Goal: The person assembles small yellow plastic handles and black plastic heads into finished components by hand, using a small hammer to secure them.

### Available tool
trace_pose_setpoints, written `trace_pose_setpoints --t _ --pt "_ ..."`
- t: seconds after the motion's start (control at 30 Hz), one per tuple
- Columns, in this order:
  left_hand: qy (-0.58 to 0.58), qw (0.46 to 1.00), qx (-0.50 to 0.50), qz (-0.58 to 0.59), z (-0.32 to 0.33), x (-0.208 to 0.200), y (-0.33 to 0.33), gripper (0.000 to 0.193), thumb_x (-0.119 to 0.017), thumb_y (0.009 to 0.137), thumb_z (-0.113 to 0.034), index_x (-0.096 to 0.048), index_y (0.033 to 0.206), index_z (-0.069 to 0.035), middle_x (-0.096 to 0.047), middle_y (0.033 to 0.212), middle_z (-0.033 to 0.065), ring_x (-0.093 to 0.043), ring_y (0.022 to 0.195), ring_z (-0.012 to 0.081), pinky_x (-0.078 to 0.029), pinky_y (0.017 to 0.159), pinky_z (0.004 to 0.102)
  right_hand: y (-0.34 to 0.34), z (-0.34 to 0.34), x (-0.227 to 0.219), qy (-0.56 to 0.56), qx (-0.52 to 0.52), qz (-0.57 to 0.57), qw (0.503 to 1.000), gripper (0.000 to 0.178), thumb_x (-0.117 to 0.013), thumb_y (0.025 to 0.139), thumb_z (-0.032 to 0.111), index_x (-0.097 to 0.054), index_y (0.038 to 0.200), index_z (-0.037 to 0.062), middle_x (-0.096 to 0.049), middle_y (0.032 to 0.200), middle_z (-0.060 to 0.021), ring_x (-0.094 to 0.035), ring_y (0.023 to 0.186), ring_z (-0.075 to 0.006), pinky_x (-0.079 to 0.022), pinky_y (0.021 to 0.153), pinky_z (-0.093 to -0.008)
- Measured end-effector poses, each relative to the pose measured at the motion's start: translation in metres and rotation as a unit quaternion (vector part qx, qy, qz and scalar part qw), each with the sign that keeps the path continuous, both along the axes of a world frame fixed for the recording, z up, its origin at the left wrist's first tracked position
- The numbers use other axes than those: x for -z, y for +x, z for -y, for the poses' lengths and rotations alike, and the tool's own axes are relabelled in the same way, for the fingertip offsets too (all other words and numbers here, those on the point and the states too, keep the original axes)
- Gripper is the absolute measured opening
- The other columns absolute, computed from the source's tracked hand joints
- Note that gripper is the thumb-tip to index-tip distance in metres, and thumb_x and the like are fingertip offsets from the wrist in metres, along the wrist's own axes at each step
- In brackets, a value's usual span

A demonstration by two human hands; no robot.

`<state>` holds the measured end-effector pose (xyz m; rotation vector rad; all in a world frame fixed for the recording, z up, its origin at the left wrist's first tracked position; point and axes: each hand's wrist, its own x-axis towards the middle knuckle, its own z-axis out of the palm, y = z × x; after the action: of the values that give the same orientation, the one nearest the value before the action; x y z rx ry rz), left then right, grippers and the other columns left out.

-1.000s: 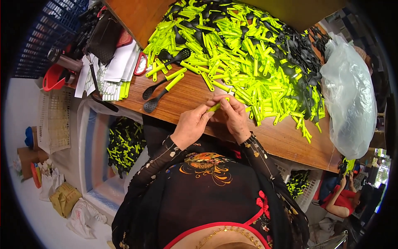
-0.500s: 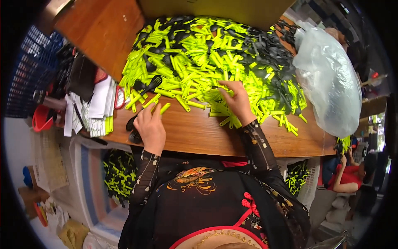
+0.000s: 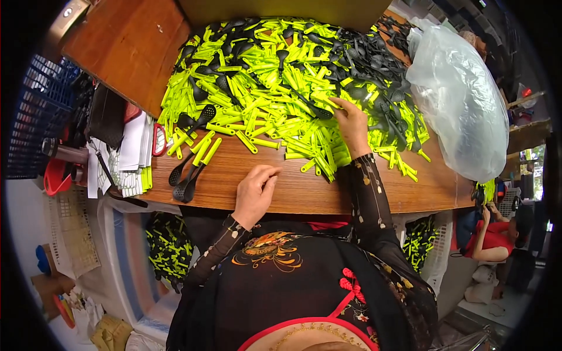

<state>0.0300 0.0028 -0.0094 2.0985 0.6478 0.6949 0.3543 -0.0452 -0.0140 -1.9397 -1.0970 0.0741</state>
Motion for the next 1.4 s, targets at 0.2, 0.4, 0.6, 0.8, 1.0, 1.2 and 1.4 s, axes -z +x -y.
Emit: trace_pose_setpoints --t 0.2,0.4,0.6,0.8,1.0,1.2,1.4 --pt "-0.470 0.877 0.033 0.094 -0.002 0.004 0.021 0.031 -0.058 0.106 -0.015 -0.062 0.135 -0.003 -0.070 0.114 0.0052 -0.068 0.095 0.0117 -0.053 0.083 0.0259 -0.036 0.028 -0.014 -0.010 0.006 -0.137 0.991 0.030 -0.068 0.095 0.005 -0.074 0.124 0.0059 -0.077 0.095 -0.0024 -0.069 0.079 -0.0068 -0.053 0.070 -0.0226" --pt "-0.521 0.841 0.019 0.143 -0.008 -0.020 0.051 0.038 -0.058 0.107 -0.020 -0.056 0.140 -0.002 -0.065 0.128 0.0095 -0.065 0.111 0.0149 -0.054 0.091 0.0284 -0.058 0.033 -0.018 0.091 -0.096 -0.317 0.939 0.026 -0.068 0.099 0.011 -0.071 0.123 0.0008 -0.076 0.099 -0.0050 -0.066 0.083 -0.0071 -0.051 0.072 -0.0219" --pt "0.116 0.992 0.040 -0.013 -0.022 -0.036 0.044 0.033 -0.067 0.097 -0.019 -0.066 0.127 -0.004 -0.070 0.110 0.0148 -0.066 0.106 0.0346 -0.052 0.087 0.0410 -0.092 0.042 -0.051 -0.064 -0.254 -0.239 0.935 0.021 -0.069 0.097 0.012 -0.075 0.115 0.0033 -0.076 0.097 -0.0045 -0.067 0.083 -0.0098 -0.054 0.076 -0.0255" --pt "-0.423 0.901 0.077 0.059 -0.011 0.002 0.029 0.033 -0.054 0.107 -0.013 -0.056 0.139 -0.004 -0.072 0.102 0.0105 -0.075 0.092 0.0194 -0.056 0.074 0.0263 -0.063 0.055 -0.047 -0.007 -0.193 -0.130 0.973 0.041 -0.076 0.088 0.008 -0.069 0.128 0.0088 -0.075 0.101 -0.0054 -0.068 0.088 -0.0186 -0.054 0.082 -0.0324" --pt "-0.546 0.828 0.104 0.077 -0.004 -0.013 0.042 0.043 -0.050 0.109 -0.015 -0.041 0.150 -0.007 -0.065 0.118 0.0105 -0.073 0.100 0.0209 -0.056 0.085 0.0276 0.067 0.113 -0.003 -0.102 0.035 0.336 0.936 0.032 -0.065 0.077 -0.001 -0.075 0.104 0.0150 -0.069 0.121 0.0012 -0.061 0.113 -0.0259 -0.048 0.090 -0.0402" --pt "-0.585 0.798 0.095 0.110 0.002 -0.007 0.035 0.042 -0.050 0.109 -0.013 -0.042 0.150 -0.007 -0.063 0.123 0.0112 -0.070 0.107 0.0203 -0.057 0.089 0.0291 0.029 0.090 -0.034 0.002 0.013 0.253 0.967 0.031 -0.072 0.082 0.002 -0.076 0.110 0.0138 -0.073 0.113 -0.0022 -0.065 0.109 -0.0253 -0.048 0.095 -0.0380" --pt "-0.334 0.933 0.045 0.124 0.008 0.036 0.026 0.036 -0.054 0.108 -0.016 -0.053 0.141 -0.002 -0.066 0.125 0.0092 -0.068 0.108 0.0182 -0.054 0.093 0.0295 -0.078 0.067 -0.055 0.090 -0.117 -0.128 0.981 0.035 -0.077 0.088 0.000 -0.070 0.122 0.0039 -0.075 0.104 -0.0053 -0.071 0.091 -0.0138 -0.055 0.083 -0.0267"
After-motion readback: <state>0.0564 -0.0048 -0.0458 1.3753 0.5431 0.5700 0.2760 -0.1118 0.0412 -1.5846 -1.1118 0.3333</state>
